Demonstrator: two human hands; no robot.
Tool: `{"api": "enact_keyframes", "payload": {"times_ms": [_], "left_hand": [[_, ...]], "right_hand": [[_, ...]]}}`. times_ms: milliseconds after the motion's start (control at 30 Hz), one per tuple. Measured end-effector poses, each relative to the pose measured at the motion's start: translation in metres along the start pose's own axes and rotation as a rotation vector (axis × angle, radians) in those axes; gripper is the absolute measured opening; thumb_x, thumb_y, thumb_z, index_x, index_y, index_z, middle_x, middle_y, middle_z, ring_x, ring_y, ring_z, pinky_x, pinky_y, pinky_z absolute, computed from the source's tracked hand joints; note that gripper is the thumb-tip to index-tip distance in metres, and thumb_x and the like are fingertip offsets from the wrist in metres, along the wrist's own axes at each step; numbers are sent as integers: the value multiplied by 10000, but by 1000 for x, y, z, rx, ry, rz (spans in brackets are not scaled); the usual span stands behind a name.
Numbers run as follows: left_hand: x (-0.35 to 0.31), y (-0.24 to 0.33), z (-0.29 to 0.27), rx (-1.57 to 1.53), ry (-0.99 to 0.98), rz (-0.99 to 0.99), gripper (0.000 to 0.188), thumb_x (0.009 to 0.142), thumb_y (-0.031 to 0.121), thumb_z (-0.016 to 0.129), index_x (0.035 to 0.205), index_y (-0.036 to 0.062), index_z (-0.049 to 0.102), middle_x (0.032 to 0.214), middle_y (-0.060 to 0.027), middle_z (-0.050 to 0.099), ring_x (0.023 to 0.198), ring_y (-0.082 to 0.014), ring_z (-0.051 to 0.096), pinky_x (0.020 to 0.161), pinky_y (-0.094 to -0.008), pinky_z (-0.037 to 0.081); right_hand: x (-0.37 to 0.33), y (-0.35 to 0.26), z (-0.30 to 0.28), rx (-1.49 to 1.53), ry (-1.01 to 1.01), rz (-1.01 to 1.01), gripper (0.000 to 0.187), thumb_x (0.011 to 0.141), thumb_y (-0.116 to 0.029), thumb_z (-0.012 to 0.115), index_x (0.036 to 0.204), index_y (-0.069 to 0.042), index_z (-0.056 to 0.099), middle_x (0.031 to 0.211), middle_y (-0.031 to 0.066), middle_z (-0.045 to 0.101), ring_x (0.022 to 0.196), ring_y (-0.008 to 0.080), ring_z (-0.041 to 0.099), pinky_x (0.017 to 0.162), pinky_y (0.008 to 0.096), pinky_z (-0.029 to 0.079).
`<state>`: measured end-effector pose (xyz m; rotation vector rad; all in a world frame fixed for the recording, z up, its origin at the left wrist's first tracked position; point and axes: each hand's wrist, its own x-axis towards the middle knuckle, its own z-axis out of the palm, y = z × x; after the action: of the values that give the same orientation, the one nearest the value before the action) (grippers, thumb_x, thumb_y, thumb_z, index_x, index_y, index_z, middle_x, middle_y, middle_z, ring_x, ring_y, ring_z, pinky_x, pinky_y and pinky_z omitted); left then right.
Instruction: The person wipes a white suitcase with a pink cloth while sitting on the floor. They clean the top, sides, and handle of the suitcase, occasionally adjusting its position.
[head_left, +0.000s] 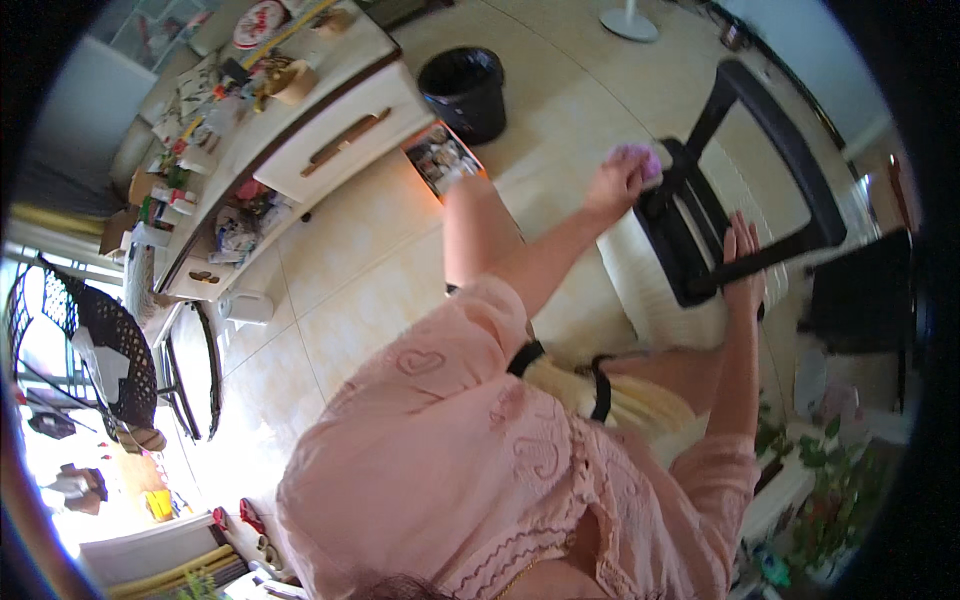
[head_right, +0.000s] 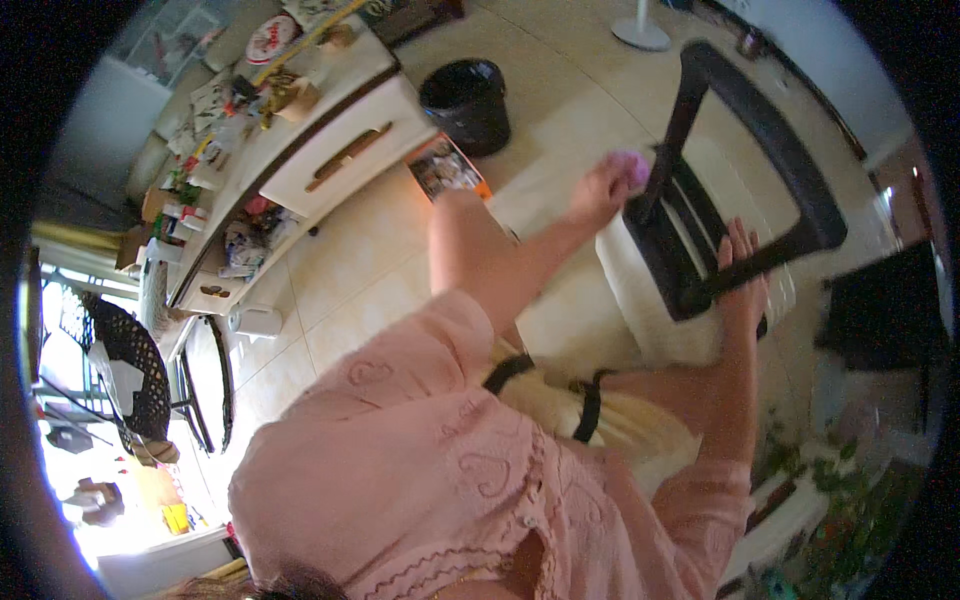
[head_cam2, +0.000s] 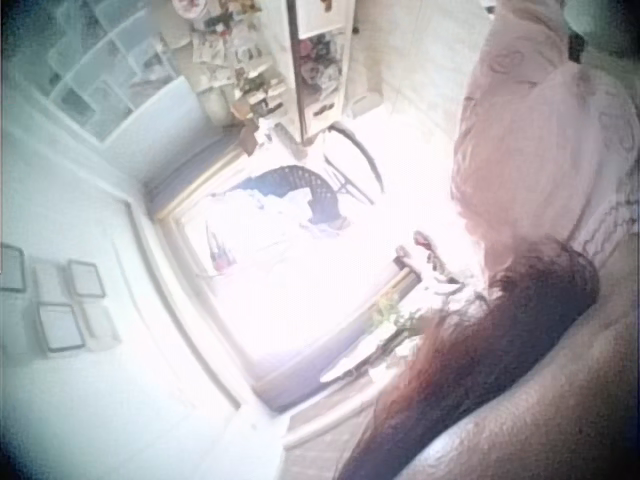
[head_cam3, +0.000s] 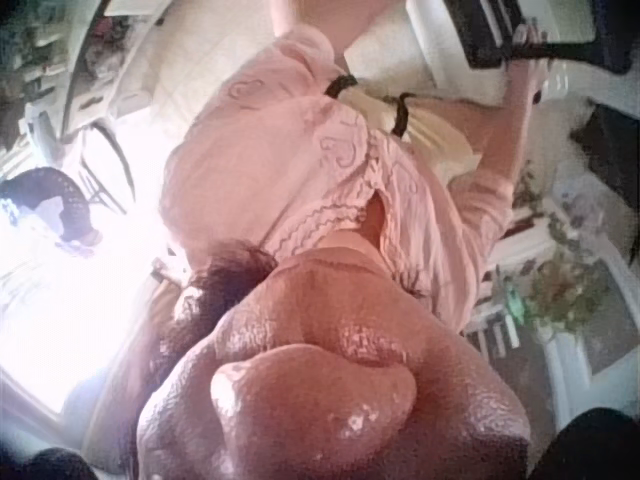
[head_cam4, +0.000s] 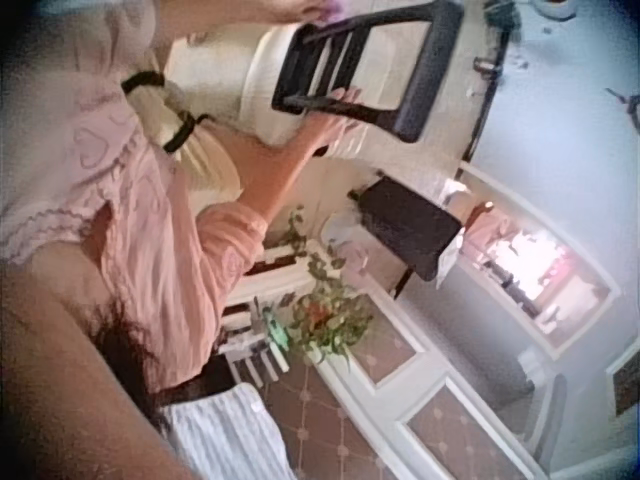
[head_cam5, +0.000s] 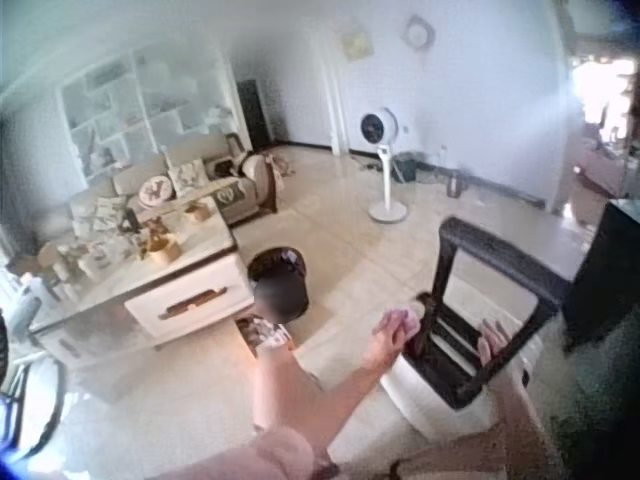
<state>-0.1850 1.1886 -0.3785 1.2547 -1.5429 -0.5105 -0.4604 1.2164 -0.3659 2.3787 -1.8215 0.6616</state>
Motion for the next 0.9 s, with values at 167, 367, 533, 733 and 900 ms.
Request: {"api": "enact_keyframes", "payload": {"times_ms": [167, 367, 533, 733, 900], "left_hand": [[9, -35, -14, 216, 203, 230, 328, 827, 90, 572, 1151, 37, 560, 1253, -218, 488, 1149, -401, 471, 968, -407, 408], [20, -46, -18, 115, 195, 12, 372, 782, 2, 535, 1151, 40, 567, 1248, -181, 512, 1163, -379, 470, 958, -406, 420], [19, -75, -11, 289, 250, -129, 199, 901, 133, 430, 902, 25, 597, 791, -197, 613, 658, -366, 598, 580, -450, 475], [-4, -80, -37, 32, 172, -153, 246, 932, 233, 509, 1051, 62, 639, 731, -144, 632, 622, -238, 606, 584, -349, 467], [-8, -34, -45, -182, 175, -89, 185, 901, 61, 507, 1037, 26, 627, 813, -112, 623, 734, -207, 588, 703, -313, 469]], "right_hand": [[13, -57, 6, 80, -5, 76, 427, 988, -354, 305, 1353, -175, 437, 1404, -8, 419, 1340, 185, 313, 1124, 368, 151], [31, -88, 48, -197, 11, 210, 501, 895, -312, 451, 1390, -275, 380, 1440, -70, 368, 1354, 170, 288, 1080, 484, 160], [49, -116, 60, -301, -64, 358, 419, 939, -353, 382, 1328, -218, 457, 1411, -15, 407, 1325, 195, 332, 1071, 499, 205], [69, -156, 28, 253, -216, 460, 503, 958, -408, 311, 1370, -132, 391, 1478, 35, 294, 1382, 252, 214, 1105, 540, 98], [77, -103, 9, -79, -123, 85, 462, 964, -335, 336, 1387, -152, 363, 1486, 8, 271, 1386, 260, 192, 1123, 457, 178]]}}
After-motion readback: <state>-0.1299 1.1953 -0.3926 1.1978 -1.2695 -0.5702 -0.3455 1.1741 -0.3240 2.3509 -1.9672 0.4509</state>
